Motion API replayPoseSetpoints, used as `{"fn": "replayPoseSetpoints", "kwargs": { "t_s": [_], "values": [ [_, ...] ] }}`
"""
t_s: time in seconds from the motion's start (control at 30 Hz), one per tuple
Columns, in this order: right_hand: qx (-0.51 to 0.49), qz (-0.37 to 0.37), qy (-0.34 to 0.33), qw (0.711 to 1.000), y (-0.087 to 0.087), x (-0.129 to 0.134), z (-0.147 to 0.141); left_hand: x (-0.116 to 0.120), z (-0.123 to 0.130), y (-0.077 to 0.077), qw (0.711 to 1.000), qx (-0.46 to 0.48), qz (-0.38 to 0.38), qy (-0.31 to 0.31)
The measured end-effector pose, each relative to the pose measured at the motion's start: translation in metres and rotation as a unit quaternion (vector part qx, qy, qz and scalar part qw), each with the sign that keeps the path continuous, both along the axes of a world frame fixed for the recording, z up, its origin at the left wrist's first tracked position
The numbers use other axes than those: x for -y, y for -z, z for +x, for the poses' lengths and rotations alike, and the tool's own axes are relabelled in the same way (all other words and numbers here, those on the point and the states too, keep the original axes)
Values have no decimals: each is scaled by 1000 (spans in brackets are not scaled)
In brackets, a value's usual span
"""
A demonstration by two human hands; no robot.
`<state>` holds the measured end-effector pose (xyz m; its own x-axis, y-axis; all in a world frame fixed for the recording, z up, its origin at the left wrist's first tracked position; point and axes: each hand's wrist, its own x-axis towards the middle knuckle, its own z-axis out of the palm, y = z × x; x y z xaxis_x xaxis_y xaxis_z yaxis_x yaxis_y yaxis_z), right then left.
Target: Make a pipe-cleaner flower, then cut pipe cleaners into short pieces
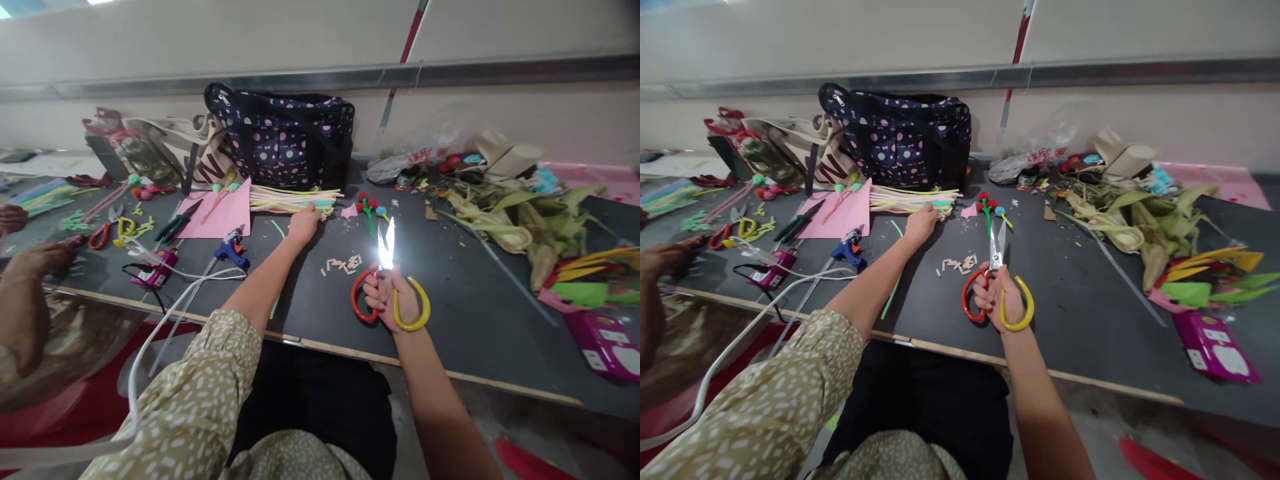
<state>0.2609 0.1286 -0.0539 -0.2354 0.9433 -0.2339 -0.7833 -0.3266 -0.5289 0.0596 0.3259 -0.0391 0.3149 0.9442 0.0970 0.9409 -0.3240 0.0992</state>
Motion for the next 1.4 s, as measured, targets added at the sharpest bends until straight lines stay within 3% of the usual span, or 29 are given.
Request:
{"fn": "replayPoseSetpoints", "kwargs": {
  "t_s": [0.17,0.23,0.4,0.5,0.6,0.8,0.97,1.23,1.4],
  "values": [
    [6,-1,16,1000,-2,1,1,18,-4,-7,998,52,5,-18],
    [4,5,19,1000,-4,1,2,28,-11,-8,997,83,-8,10],
    [14,12,30,999,-7,3,4,40,-29,-6,964,209,-154,62],
    [17,15,28,999,-6,3,4,35,-34,-4,959,244,-138,39],
    [20,15,31,999,-4,3,5,25,-30,-2,974,220,-60,6],
    [45,9,38,998,-1,2,3,5,-9,6,986,160,0,-42],
    [61,0,35,998,-2,1,1,-8,-3,12,991,129,-11,-32],
    [66,8,36,997,-4,1,2,-10,-1,15,995,89,-27,-29],
    [66,11,39,997,-4,2,3,-2,-2,5,993,105,-42,-22]
  ]
}}
